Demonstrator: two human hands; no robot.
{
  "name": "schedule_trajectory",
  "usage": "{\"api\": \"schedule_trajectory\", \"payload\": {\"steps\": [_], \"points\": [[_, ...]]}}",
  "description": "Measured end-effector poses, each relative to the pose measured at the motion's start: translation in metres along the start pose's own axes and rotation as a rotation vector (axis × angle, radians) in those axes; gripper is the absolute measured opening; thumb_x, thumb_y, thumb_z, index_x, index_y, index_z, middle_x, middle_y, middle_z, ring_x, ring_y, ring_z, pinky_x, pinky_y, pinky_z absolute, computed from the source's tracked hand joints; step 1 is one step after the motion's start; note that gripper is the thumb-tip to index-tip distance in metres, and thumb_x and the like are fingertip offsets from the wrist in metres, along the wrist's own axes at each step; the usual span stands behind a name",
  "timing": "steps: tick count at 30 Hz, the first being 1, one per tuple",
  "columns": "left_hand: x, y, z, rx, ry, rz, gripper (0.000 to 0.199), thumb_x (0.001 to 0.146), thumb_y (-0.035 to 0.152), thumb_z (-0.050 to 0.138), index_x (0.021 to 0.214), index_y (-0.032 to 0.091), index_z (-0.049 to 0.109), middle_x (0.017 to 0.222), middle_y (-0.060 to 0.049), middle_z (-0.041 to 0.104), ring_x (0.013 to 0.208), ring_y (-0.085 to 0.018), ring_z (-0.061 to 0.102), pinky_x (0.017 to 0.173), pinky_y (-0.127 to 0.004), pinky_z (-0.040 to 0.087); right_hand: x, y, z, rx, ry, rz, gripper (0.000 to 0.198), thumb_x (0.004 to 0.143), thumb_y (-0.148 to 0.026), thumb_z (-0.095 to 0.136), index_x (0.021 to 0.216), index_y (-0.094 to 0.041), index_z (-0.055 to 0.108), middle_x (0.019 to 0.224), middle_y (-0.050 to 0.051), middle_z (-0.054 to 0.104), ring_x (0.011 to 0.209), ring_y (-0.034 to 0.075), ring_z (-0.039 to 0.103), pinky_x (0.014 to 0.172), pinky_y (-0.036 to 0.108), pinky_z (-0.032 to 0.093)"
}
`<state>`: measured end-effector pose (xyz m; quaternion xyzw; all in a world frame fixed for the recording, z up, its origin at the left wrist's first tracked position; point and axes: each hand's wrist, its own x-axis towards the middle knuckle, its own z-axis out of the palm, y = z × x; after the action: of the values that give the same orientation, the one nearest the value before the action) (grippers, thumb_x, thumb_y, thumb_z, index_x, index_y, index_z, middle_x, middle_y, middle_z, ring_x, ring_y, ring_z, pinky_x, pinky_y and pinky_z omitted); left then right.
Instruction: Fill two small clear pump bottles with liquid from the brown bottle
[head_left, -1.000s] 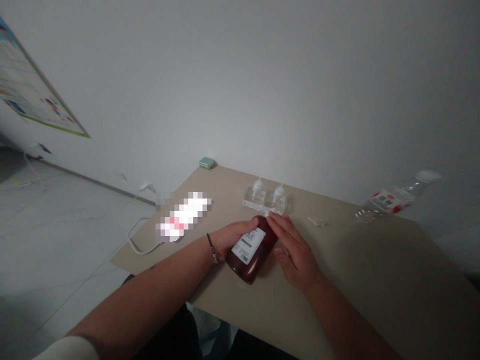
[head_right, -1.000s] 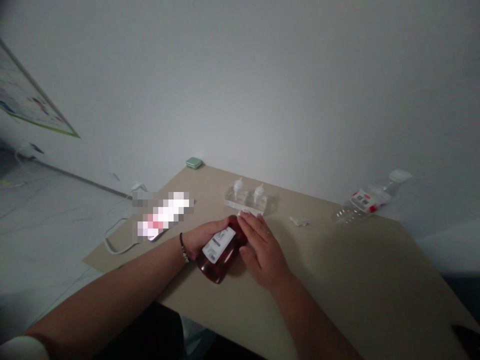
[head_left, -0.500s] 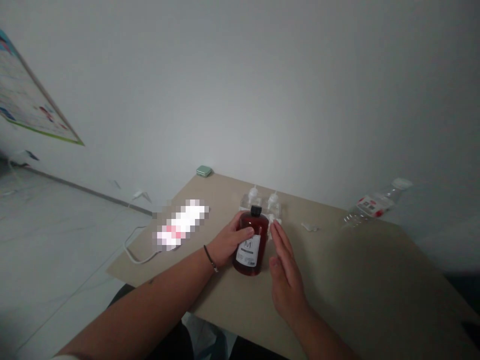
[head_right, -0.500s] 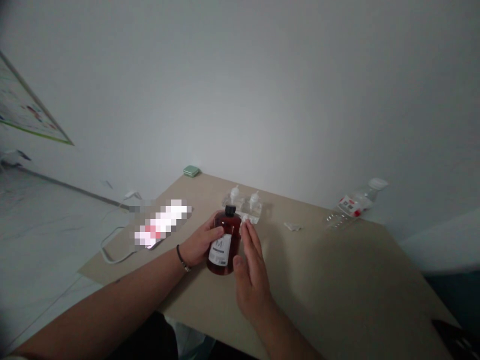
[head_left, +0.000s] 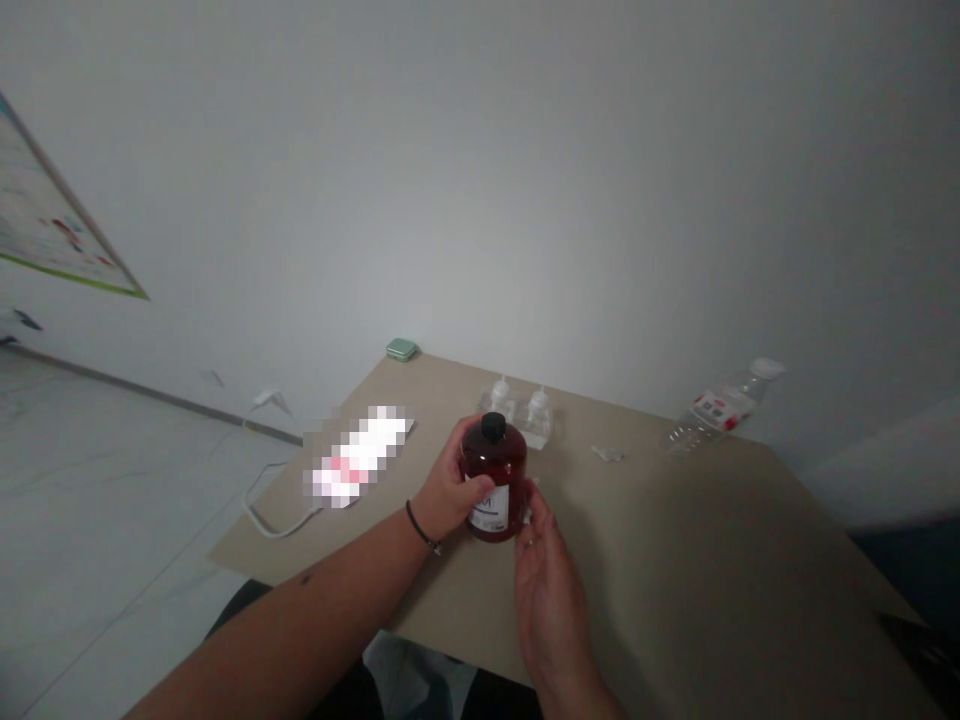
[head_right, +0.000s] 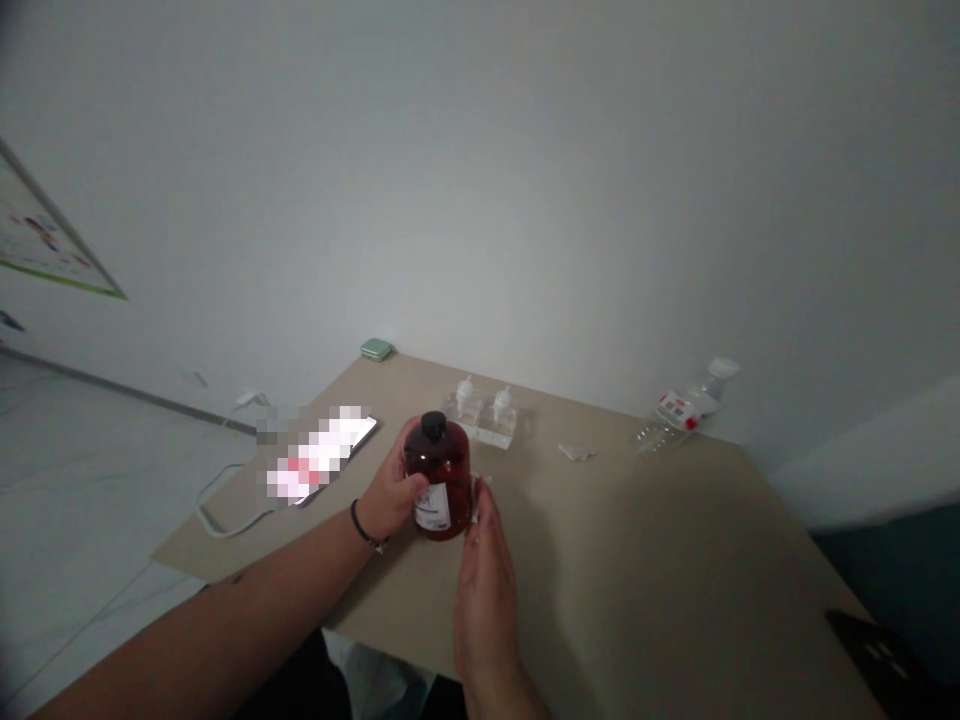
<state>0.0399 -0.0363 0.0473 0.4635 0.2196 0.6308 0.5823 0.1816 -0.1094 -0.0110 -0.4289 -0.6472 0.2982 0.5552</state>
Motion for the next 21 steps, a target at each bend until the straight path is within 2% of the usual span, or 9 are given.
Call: {"api": "schedule_trajectory", "payload": {"steps": [3,6,10,15,18,21], "points": [[-0.001,-0.004,-0.003,-0.058,0.013,0.002,0.084,0.057,0.062,0.088,0.124,0.023,0.056,0.111,-0.006,0.066,0.096,-0.022,0.064,0.086,-0.032,0.050,0.002,-0.014,0.002,0.215,0.075,0.184,0.054,0.108,-0.040,0.018,0.152,-0.021,0.041,0.147,0.009,0.056,0.134,0.020,0.056,0.102,0.045,0.056],[-0.002,-0.008,-0.005,-0.126,0.014,-0.024,0.089,0.056,0.065,0.087,0.127,0.026,0.052,0.112,-0.005,0.065,0.094,-0.023,0.065,0.084,-0.034,0.052,0.005,-0.034,0.007,0.348,0.029,0.246,0.059,0.107,-0.040,0.010,0.151,-0.020,0.044,0.145,0.009,0.059,0.132,0.022,0.058,0.102,0.047,0.056],[-0.003,-0.011,-0.007,-0.123,0.021,0.005,0.090,0.055,0.065,0.087,0.127,0.026,0.051,0.115,-0.006,0.064,0.099,-0.026,0.065,0.088,-0.037,0.052,0.011,-0.048,0.016,0.331,-0.069,0.200,0.069,0.104,-0.040,-0.003,0.154,-0.018,0.039,0.137,0.011,0.065,0.126,0.023,0.062,0.101,0.050,0.057],[0.000,-0.010,-0.012,-0.083,0.017,0.094,0.088,0.056,0.062,0.087,0.127,0.026,0.050,0.113,-0.007,0.063,0.097,-0.025,0.065,0.085,-0.037,0.052,0.010,-0.042,0.023,0.307,-0.090,0.133,0.072,0.102,-0.037,-0.009,0.155,-0.020,0.038,0.133,0.012,0.067,0.124,0.023,0.064,0.098,0.051,0.059],[0.001,-0.009,-0.014,-0.037,0.109,0.116,0.089,0.054,0.066,0.087,0.126,0.027,0.051,0.114,-0.006,0.064,0.097,-0.025,0.064,0.088,-0.037,0.052,0.005,-0.039,0.016,0.240,-0.096,0.068,0.069,0.102,-0.035,-0.009,0.158,-0.029,0.032,0.139,0.008,0.064,0.125,0.022,0.063,0.096,0.052,0.060],[0.000,-0.009,-0.013,-0.034,0.130,0.090,0.089,0.052,0.066,0.088,0.125,0.029,0.053,0.116,-0.006,0.063,0.099,-0.026,0.063,0.090,-0.038,0.051,0.007,-0.040,0.003,0.227,-0.116,0.045,0.069,0.102,-0.037,-0.008,0.155,-0.030,0.036,0.145,0.006,0.059,0.130,0.022,0.059,0.098,0.053,0.059]]}}
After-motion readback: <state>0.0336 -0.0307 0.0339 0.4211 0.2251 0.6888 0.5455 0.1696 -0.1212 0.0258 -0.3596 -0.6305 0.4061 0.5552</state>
